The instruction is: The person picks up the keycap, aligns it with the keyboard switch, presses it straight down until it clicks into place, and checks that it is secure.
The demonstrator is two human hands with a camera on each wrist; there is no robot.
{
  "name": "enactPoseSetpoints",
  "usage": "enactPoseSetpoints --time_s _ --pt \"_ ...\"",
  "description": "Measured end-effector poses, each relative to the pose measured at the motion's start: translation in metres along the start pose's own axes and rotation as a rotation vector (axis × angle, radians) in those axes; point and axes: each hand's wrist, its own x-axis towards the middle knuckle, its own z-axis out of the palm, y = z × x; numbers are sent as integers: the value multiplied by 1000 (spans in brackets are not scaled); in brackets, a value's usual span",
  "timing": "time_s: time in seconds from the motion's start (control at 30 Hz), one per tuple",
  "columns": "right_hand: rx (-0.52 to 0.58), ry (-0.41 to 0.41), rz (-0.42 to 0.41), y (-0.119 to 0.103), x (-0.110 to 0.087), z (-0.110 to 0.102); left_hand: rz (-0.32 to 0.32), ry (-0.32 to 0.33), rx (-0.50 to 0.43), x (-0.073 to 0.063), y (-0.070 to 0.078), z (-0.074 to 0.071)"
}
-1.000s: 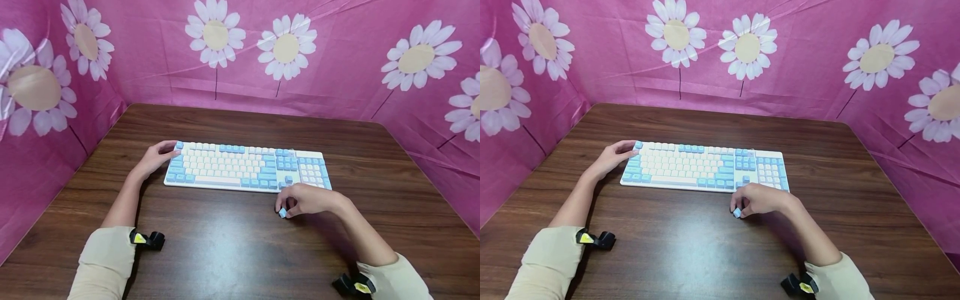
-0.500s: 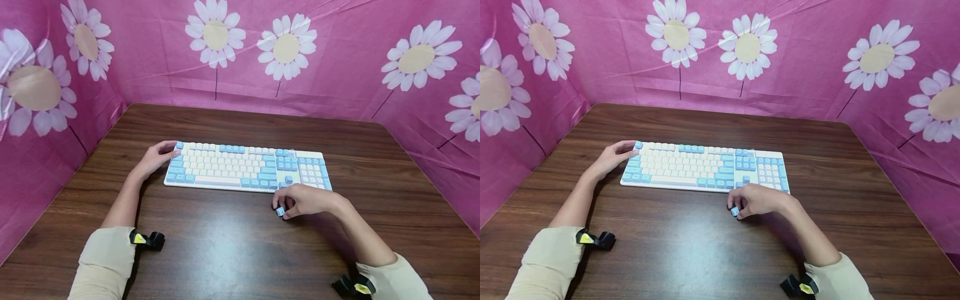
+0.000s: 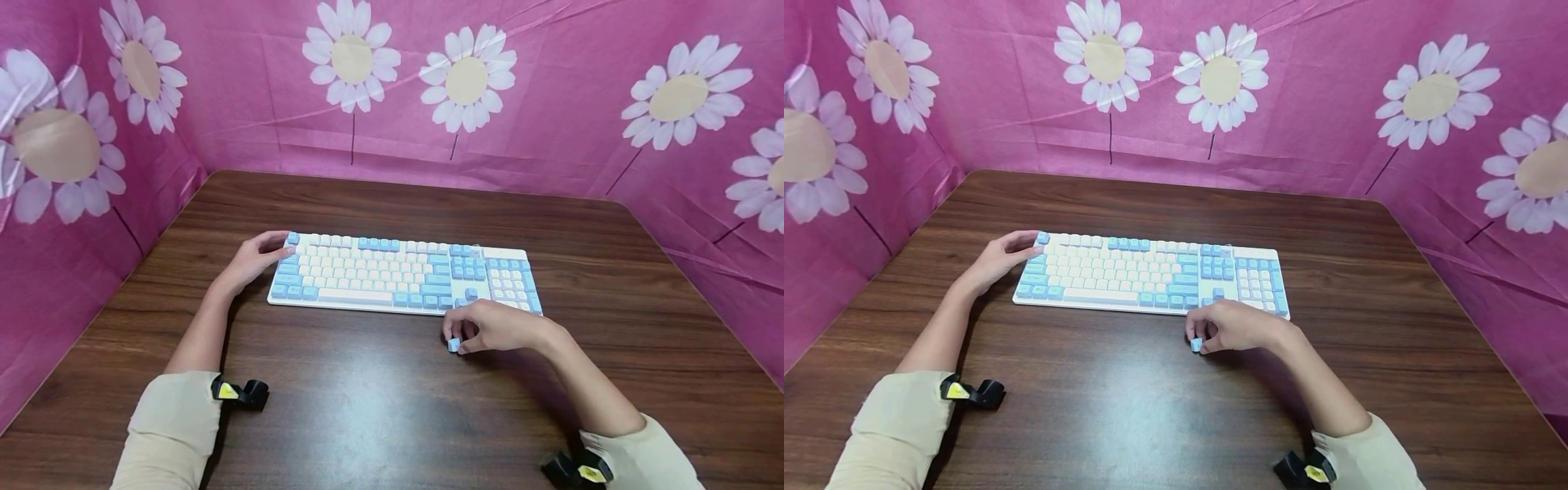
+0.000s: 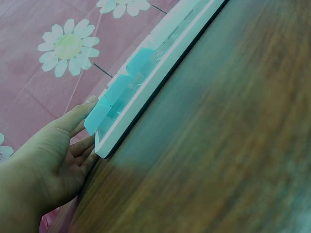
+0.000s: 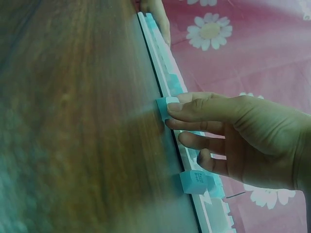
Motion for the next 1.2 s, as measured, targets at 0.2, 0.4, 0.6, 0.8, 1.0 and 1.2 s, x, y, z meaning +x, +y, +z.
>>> enactPoseSetpoints --time_s 0.2,0.4,0.6,0.8,1.0,1.2 --pt "-4 1 -1 0 0 0 3 2 13 10 -18 -2" --pt "-17 18 -3 0 0 -1 23 20 34 16 -32 -3" --pt "-31 43 -18 0 -2 -3 23 23 32 17 -33 -2" --pt "-13 85 -3 0 -7 -8 21 25 35 17 -34 -3" --pt "3 95 13 2 -11 -13 27 26 35 17 -35 -2" --pt "-4 113 17 5 -14 -18 32 25 35 17 -35 -3"
